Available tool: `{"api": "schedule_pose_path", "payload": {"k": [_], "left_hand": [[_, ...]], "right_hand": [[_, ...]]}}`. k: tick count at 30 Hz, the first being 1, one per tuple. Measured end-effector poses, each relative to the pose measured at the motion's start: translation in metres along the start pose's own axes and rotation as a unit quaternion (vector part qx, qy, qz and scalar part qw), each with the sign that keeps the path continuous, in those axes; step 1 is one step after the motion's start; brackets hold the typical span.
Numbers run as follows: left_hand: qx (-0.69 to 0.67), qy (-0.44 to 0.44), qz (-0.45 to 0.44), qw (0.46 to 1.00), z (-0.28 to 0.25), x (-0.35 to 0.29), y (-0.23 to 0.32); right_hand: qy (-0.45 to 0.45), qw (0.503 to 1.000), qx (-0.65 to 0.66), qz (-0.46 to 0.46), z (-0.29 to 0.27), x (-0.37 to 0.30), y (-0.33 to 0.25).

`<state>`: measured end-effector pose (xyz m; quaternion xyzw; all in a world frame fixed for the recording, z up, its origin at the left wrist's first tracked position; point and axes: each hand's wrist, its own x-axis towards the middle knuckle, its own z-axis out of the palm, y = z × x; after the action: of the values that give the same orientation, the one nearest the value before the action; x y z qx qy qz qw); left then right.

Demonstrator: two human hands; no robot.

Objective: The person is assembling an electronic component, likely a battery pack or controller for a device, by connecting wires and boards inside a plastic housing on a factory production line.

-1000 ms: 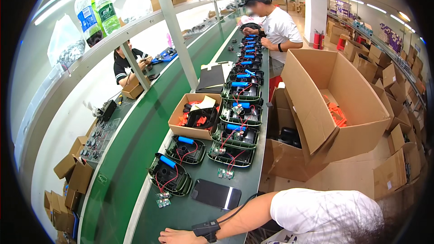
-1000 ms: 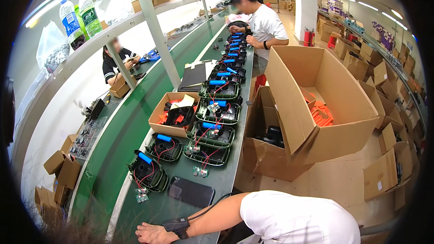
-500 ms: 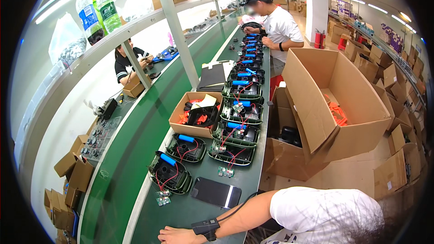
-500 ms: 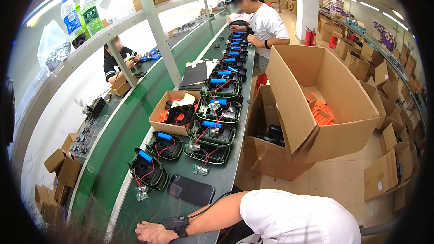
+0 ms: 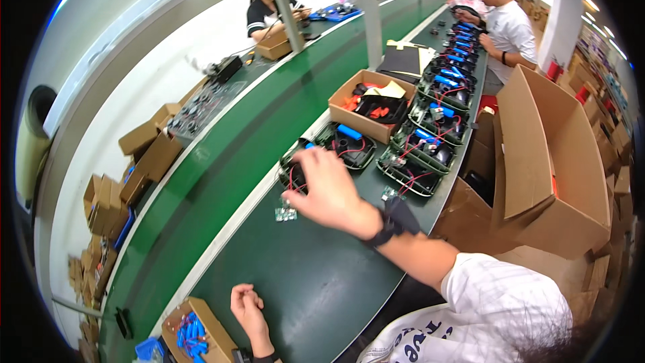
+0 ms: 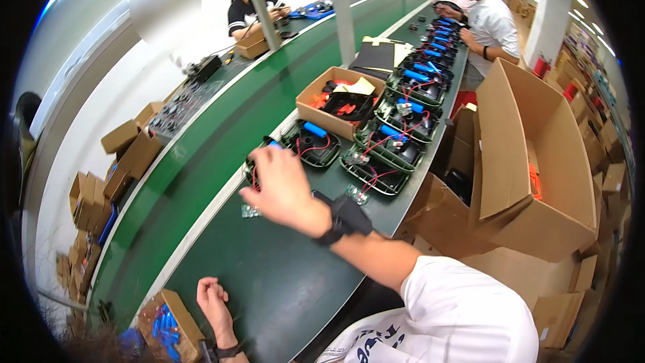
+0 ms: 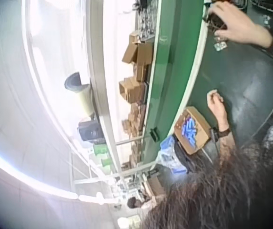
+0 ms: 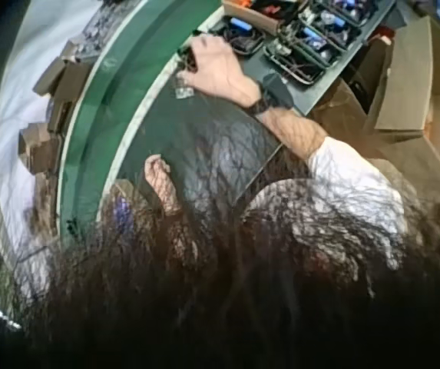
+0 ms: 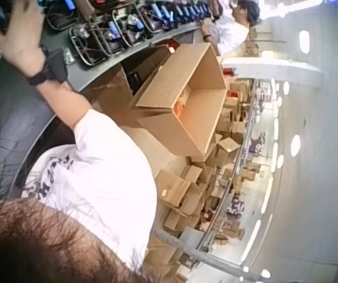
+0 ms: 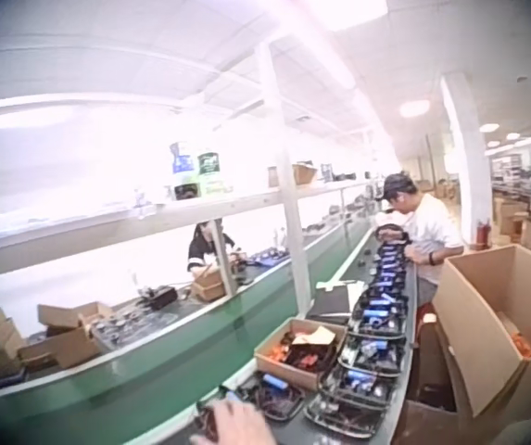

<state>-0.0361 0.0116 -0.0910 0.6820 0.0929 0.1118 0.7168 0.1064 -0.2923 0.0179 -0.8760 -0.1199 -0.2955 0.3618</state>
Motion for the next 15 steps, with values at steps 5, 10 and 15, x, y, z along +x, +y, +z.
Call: {"api": "schedule_pose_path", "payload": {"k": [5,10,15], "left_hand": [[0.108,-0.019,0.051,0.993,0.028,0.005,0.013],[0.182,-0.093,0.113,0.972,0.064,0.013,0.052],[0.210,-0.053,0.227,0.950,0.160,0.053,0.049]], "right_hand": [[-0.143,0.971,-0.174,0.076,0.022,0.019,0.046],[-0.160,0.975,-0.114,0.102,0.006,0.030,0.044],[-0.113,0.982,0.133,0.070,-0.029,0.017,0.030]]}}
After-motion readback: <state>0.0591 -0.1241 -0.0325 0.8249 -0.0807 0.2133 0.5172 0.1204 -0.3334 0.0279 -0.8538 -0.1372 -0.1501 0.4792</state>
